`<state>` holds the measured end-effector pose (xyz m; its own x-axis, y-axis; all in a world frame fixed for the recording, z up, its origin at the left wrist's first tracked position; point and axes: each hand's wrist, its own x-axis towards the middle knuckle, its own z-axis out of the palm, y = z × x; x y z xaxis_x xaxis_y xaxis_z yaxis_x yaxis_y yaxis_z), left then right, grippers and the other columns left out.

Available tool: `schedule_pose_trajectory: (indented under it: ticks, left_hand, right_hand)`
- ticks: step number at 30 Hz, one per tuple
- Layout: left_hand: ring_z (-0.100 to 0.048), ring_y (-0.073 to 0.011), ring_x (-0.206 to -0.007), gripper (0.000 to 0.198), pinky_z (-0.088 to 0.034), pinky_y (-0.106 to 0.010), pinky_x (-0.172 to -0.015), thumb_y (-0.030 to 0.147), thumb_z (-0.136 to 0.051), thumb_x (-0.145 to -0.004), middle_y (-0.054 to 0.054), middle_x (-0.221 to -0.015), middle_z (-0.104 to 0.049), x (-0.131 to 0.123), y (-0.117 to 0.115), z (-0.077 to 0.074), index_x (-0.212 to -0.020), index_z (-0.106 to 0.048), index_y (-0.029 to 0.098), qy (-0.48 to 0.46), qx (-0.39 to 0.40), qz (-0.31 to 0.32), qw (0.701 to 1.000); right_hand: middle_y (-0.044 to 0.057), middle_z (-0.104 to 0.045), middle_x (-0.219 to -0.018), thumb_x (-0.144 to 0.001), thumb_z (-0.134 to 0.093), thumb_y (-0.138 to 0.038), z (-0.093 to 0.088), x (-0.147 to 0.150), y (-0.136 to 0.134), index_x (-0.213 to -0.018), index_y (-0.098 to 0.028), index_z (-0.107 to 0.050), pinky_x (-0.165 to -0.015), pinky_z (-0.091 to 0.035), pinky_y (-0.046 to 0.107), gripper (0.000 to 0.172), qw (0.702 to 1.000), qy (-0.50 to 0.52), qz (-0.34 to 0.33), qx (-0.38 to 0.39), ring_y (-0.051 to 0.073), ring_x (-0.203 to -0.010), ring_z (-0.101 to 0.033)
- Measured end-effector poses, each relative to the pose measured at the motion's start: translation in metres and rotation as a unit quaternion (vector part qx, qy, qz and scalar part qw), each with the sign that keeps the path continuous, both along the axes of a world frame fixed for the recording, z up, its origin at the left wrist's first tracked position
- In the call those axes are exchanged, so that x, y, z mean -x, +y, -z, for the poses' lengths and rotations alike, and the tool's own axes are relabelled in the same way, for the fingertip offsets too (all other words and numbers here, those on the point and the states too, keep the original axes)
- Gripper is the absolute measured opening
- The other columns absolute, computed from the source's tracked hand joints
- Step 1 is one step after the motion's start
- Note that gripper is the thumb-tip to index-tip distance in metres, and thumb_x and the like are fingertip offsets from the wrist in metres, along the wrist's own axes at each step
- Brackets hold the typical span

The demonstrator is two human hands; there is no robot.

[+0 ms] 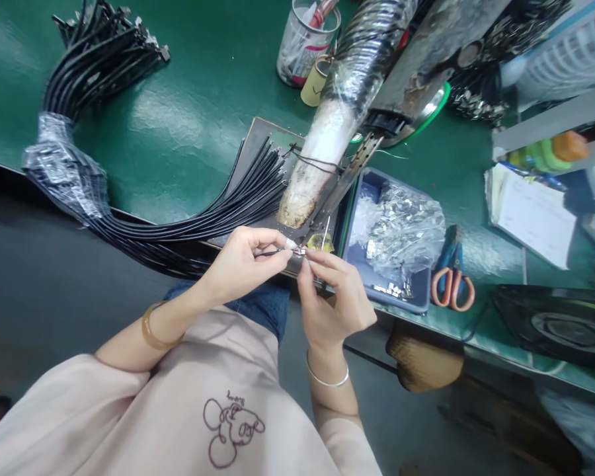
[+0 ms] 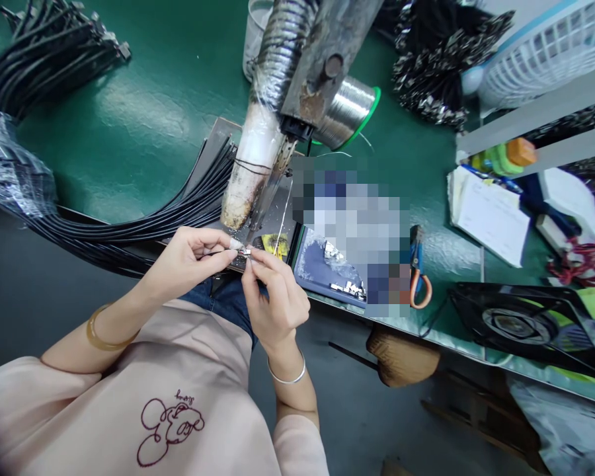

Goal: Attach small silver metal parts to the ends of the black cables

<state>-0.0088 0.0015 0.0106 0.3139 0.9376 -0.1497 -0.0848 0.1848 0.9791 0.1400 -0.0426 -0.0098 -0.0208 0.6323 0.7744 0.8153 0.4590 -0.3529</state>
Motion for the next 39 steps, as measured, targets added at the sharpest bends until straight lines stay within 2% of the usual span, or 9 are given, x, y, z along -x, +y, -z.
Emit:
schedule_pose_trajectory:
  ticks: [5,7,11,14,20,26,32,36,39]
  left_hand:
    - [-0.051,-0.0091,-0.059,0.012,-0.045,-0.021,-0.058,0.021,-0.066,-0.073,-0.002,-0.065,-0.065,-0.001,0.000,0.001,-0.068,-0.071,0.011,-0.016,-0.002,-0.009,1.000]
    - [-0.048,-0.0084,-0.056,0.012,-0.042,-0.020,-0.054,0.021,-0.066,-0.074,0.000,-0.063,-0.063,-0.002,0.000,0.001,-0.068,-0.071,0.012,-0.011,-0.010,-0.014,1.000]
    - [-0.031,-0.0055,-0.049,0.012,-0.030,-0.019,-0.045,0.021,-0.066,-0.075,0.006,-0.052,-0.043,-0.003,0.000,-0.001,-0.068,-0.070,0.012,0.013,-0.030,-0.026,0.999]
    - [-0.026,-0.0047,-0.048,0.012,-0.025,-0.019,-0.043,0.020,-0.064,-0.076,0.007,-0.052,-0.039,-0.003,-0.001,-0.005,-0.069,-0.070,0.012,0.020,-0.043,-0.027,0.999]
    - [-0.028,-0.0046,-0.048,0.011,-0.025,-0.019,-0.044,0.018,-0.064,-0.074,0.006,-0.053,-0.045,-0.002,0.001,-0.008,-0.068,-0.070,0.012,0.007,-0.027,-0.025,0.999]
    - [-0.029,-0.0052,-0.048,0.007,-0.027,-0.020,-0.046,0.016,-0.065,-0.072,0.008,-0.051,-0.040,0.001,0.002,0.000,-0.067,-0.070,0.013,-0.005,-0.002,0.001,1.000]
    - [-0.031,-0.0048,-0.048,0.016,-0.025,-0.019,-0.046,0.022,-0.063,-0.077,0.006,-0.051,-0.040,0.002,-0.002,0.004,-0.066,-0.064,0.011,0.018,0.000,0.035,0.999]
    - [-0.043,-0.0067,-0.051,0.018,-0.036,-0.019,-0.050,0.024,-0.062,-0.080,0.002,-0.055,-0.053,0.002,-0.006,0.005,-0.067,-0.062,0.012,0.025,-0.026,0.048,0.998]
    - [-0.048,-0.0078,-0.055,0.015,-0.039,-0.020,-0.054,0.022,-0.062,-0.082,0.000,-0.061,-0.061,0.000,-0.012,0.009,-0.072,-0.065,0.012,0.053,-0.086,0.034,0.994]
  right_hand:
    - [0.001,-0.079,-0.089,-0.085,-0.073,-0.008,-0.005,0.000,0.002,-0.087,-0.022,-0.066,-0.076,-0.062,0.026,0.015,0.999,0.026,-0.008,0.044,0.015,-0.081,-0.077]
    - [0.001,-0.078,-0.089,-0.086,-0.072,-0.009,-0.006,0.000,0.003,-0.087,-0.022,-0.067,-0.076,-0.062,0.027,0.014,0.998,0.028,-0.010,0.050,0.015,-0.081,-0.076]
    - [0.001,-0.078,-0.090,-0.086,-0.072,-0.010,-0.008,0.000,0.005,-0.088,-0.022,-0.068,-0.077,-0.062,0.028,0.013,0.998,0.027,-0.007,0.056,0.015,-0.082,-0.076]
    - [0.001,-0.078,-0.091,-0.087,-0.072,-0.010,-0.010,0.000,0.006,-0.089,-0.022,-0.068,-0.077,-0.063,0.029,0.013,0.998,0.025,-0.001,0.055,0.015,-0.082,-0.076]
    - [0.001,-0.079,-0.093,-0.086,-0.073,-0.009,-0.012,-0.001,0.004,-0.089,-0.023,-0.065,-0.078,-0.063,0.025,0.015,0.999,-0.007,-0.006,0.050,0.014,-0.083,-0.077]
    - [0.003,-0.079,-0.093,-0.089,-0.069,-0.010,-0.009,-0.003,0.001,-0.086,-0.023,-0.059,-0.075,-0.063,0.024,0.017,0.997,-0.052,-0.030,0.052,0.014,-0.082,-0.077]
    - [0.002,-0.079,-0.092,-0.086,-0.073,-0.007,-0.005,-0.008,-0.007,-0.090,-0.021,-0.064,-0.077,-0.063,0.024,0.017,0.996,0.041,-0.037,0.076,0.014,-0.085,-0.077]
    - [-0.003,-0.076,-0.082,-0.094,-0.065,-0.015,-0.005,-0.015,-0.021,-0.097,-0.023,-0.065,-0.052,-0.054,0.019,0.008,0.976,0.165,-0.008,0.139,0.009,-0.056,-0.070]
    - [-0.008,-0.065,-0.061,-0.095,-0.066,-0.021,-0.009,-0.017,-0.025,-0.095,-0.023,-0.067,-0.045,-0.043,0.018,0.002,0.982,0.098,0.018,0.158,0.006,-0.042,-0.057]
